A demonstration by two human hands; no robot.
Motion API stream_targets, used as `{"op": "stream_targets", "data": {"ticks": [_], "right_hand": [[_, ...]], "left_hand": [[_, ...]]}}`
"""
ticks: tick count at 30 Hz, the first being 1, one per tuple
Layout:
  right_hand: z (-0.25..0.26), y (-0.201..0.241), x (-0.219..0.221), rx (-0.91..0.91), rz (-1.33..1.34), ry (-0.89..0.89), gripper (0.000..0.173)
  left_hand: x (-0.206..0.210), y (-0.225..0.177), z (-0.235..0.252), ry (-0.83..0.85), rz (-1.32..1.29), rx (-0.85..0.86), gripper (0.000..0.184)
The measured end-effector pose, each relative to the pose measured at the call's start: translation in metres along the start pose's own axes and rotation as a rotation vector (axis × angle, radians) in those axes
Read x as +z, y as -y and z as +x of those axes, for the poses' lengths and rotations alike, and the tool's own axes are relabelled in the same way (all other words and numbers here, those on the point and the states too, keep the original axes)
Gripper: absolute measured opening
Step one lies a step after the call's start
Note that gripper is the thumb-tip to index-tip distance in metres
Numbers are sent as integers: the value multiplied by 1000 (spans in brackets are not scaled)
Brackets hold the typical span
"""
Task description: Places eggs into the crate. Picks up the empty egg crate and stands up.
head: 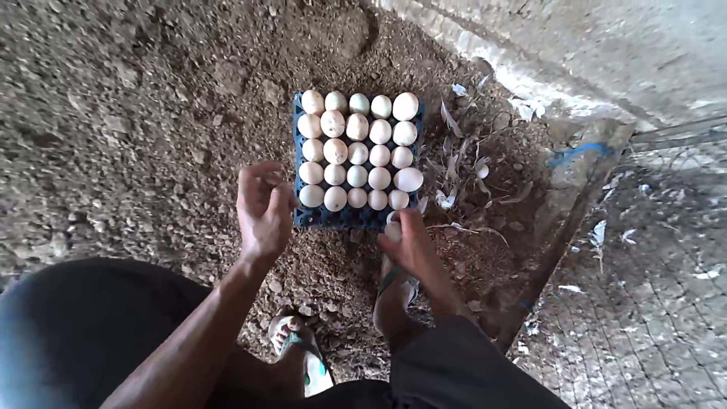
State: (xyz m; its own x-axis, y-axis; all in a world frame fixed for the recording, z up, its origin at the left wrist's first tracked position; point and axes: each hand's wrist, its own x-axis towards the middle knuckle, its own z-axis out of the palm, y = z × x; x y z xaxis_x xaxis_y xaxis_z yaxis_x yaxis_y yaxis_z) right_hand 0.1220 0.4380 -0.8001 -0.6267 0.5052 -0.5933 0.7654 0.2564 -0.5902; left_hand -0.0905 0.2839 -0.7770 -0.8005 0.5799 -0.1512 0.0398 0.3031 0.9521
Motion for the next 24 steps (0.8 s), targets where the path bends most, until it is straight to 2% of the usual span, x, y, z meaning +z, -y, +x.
{"op": "stream_targets", "data": {"ticks": [4,7,10,12,14,17,20,24], "right_hand": [[6,13,23,-96,-166,-54,54],[7,8,25,-175,-189,-137,45],[9,-10,0,-171,-33,-421,33],[21,-26,-22,-72,106,-530,36],[41,-39,-34,29,270,-449,47],[65,-44,-29,21,382,-359,53],[66,-33,-16,-81,235,-468,50],[65,-15,-1,-231,21,-604,31]], "left_hand": [[-9,5,3,-46,15,-45,34],[-18,16,13,-52,146,-141,34],[-23,34,31,-32,212,-323,34],[-23,46,35,4,207,-382,36],[-16,53,38,11,204,-411,38],[-10,54,40,33,224,-444,39],[-9,55,41,23,229,-445,40],[-10,58,42,2,204,-413,39]]}}
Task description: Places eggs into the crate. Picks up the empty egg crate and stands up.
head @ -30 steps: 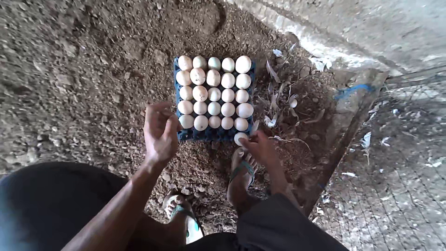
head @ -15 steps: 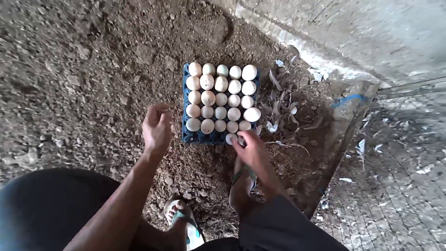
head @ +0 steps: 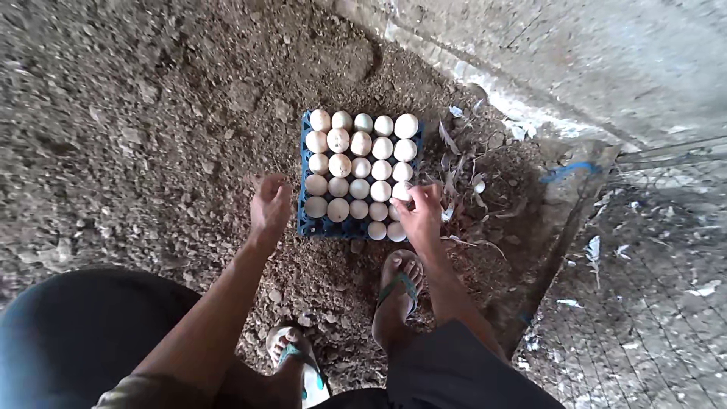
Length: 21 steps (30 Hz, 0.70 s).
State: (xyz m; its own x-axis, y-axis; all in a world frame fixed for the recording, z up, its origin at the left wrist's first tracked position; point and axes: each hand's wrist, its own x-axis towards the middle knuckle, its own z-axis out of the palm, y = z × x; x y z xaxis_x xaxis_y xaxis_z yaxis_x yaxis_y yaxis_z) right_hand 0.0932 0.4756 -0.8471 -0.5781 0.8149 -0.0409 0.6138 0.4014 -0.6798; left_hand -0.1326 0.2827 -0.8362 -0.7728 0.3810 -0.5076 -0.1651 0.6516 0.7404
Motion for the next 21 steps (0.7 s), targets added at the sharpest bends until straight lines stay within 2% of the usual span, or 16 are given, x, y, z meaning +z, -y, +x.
{"op": "stream_targets", "data": {"ticks": [8,13,16,19,21], "right_hand": [[-1,-6,4,-40,2,-6,26],[1,-13,6,-52,24,4,29],[5,-17,-5,-23,28,97,34],[9,-31,-18,-38,185,89,37],[12,-38,-26,100,314,57,37]], "left_hand": [[6,-14,-2,-15,19,44,45],[10,-6,10,73,67,-12,45],[15,-11,21,94,95,-63,50],[20,-17,37,87,150,-133,52],[24,-16,47,91,186,-151,54]]}}
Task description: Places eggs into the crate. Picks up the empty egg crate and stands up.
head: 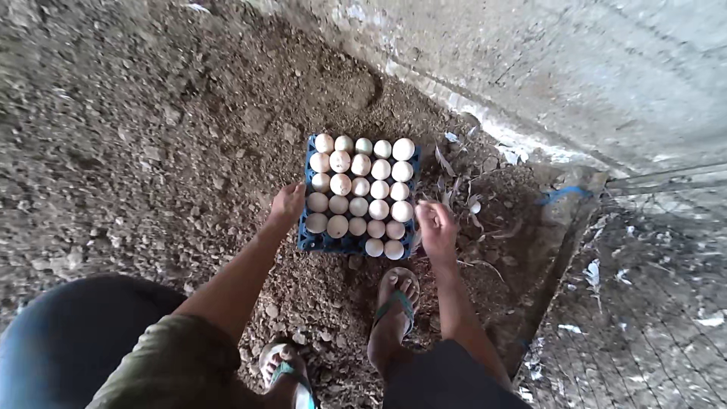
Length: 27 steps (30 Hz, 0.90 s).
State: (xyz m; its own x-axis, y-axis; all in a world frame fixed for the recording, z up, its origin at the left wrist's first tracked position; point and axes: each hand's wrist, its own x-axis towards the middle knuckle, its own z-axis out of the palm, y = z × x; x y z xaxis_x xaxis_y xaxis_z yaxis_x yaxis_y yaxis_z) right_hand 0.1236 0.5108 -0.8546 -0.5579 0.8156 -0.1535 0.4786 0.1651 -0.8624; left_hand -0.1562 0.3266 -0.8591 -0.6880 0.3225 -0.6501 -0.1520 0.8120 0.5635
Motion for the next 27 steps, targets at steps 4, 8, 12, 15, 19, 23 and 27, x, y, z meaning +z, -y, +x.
{"op": "stream_targets", "data": {"ticks": [4,8,12,15,19,23,27], "right_hand": [[17,-11,4,301,-1,11,42],[24,-13,19,373,-112,67,40],[30,-3,25,428,-138,42,40],[35,2,25,464,-155,55,41],[38,10,26,464,-145,61,43],[40,5,30,503,-18,40,46],[38,5,33,525,-51,59,48]], "left_hand": [[3,-4,6,-29,66,21,52],[4,-12,4,-61,90,16,50],[5,-20,2,-80,129,-12,51],[7,-23,3,-83,172,-10,54],[5,-32,2,-41,310,-9,55],[3,-28,8,-10,257,-36,59],[-1,-22,8,37,271,-38,58]]}}
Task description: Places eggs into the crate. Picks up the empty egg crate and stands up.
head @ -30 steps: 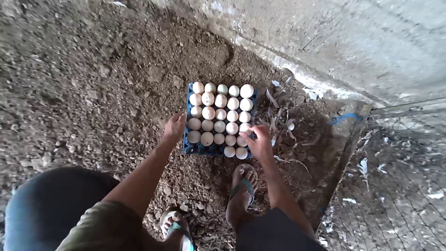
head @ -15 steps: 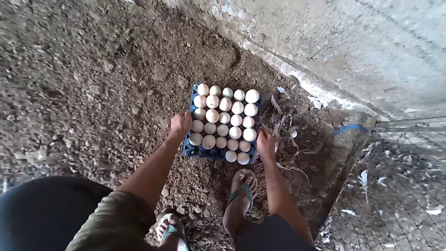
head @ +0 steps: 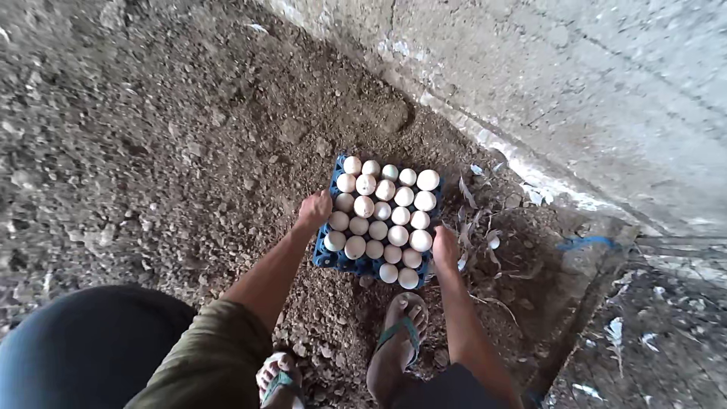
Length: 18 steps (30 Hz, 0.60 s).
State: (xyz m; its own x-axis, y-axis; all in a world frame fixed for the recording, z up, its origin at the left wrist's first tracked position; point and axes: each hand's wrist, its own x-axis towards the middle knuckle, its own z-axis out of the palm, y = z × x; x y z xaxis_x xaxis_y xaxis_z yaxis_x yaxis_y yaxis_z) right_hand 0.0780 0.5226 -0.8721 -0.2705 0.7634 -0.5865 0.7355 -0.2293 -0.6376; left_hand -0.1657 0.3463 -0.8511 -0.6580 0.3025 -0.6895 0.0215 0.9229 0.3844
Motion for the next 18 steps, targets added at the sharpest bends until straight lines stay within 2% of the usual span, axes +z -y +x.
{"op": "stream_targets", "data": {"ticks": [11,14,18], "right_hand": [[6,-7,4,-20,-4,-45,52],[11,-10,1,14,40,-76,53],[-1,-6,-13,1,29,-34,53]], "left_hand": [[-3,1,-7,31,-93,-123,64],[11,15,-6,44,-188,-146,70],[29,30,-12,55,-197,-83,65]]}}
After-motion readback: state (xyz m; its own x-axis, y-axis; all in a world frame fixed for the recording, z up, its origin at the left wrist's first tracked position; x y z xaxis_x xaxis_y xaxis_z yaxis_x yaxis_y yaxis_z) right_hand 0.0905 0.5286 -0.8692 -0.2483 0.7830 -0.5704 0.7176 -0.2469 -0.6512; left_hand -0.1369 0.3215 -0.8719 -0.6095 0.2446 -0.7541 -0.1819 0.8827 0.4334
